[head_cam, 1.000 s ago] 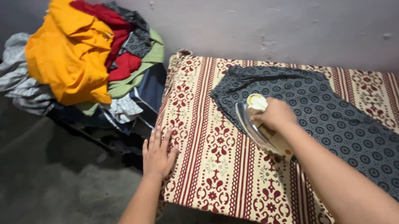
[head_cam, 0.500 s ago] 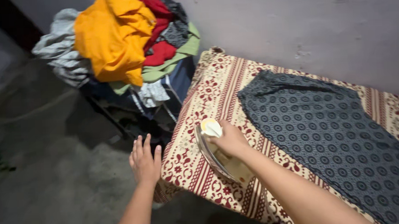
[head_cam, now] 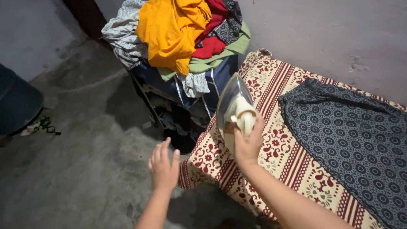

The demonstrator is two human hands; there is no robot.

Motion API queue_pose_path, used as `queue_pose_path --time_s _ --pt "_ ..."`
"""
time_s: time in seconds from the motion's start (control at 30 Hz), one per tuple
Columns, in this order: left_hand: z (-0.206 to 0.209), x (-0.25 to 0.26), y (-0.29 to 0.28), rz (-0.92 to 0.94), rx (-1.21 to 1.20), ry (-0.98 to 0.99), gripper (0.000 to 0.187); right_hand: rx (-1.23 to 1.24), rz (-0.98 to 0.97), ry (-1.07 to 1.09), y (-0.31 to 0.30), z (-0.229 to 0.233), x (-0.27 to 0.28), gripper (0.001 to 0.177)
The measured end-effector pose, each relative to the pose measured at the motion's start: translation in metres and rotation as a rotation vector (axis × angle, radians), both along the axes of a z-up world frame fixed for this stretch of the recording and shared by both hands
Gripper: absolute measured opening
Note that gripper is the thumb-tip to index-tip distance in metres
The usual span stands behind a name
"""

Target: The person irons a patterned garment and a brown garment on a patterned tablecloth. They use a handheld iron to smooth the fabric, adjusting the items between passes. The person also folds the brown garment and places it on a stack of other folded clothes.

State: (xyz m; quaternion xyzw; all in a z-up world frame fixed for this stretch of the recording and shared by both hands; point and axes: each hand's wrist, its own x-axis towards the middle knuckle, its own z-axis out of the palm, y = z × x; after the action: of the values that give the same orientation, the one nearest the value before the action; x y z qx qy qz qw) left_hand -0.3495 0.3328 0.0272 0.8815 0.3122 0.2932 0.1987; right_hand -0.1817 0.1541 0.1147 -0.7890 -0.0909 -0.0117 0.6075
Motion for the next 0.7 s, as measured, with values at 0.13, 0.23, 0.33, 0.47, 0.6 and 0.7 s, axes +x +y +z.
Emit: queue_pose_path --time_s 0.13,0.23,0.33,0.47,0.6,0.7 --pt "0.005 0.007 -0.038 -0.143 -0.037 -0.06 0.049 0.23 0.068 -0.212 -0.025 -0.034 -0.024 0.074" --pt "0.017 0.016 -0.084 -0.226 -0.101 -0.105 0.047 0.148 0.147 -0.26 -0.048 -0.052 -0.034 0.078" --pt "0.027 0.022 -0.135 -0.314 -0.174 -0.171 0.048 0.199 0.277 -0.048 -0.063 -0.061 -0.042 0.079" --pt "0.009 0.021 -0.186 -0.332 -0.391 -0.169 0.041 0.129 0.476 -0.12 -0.08 -0.08 -0.029 0.075" --pt "-0.013 0.029 -0.2 -0.359 -0.383 -0.115 0.051 0.01 0.661 -0.088 -0.099 -0.084 -0.014 0.062" --pt "-0.01 0.04 -0.208 -0.292 -0.624 -0.201 0.057 -0.115 0.712 -0.039 -0.125 -0.062 -0.015 0.061"
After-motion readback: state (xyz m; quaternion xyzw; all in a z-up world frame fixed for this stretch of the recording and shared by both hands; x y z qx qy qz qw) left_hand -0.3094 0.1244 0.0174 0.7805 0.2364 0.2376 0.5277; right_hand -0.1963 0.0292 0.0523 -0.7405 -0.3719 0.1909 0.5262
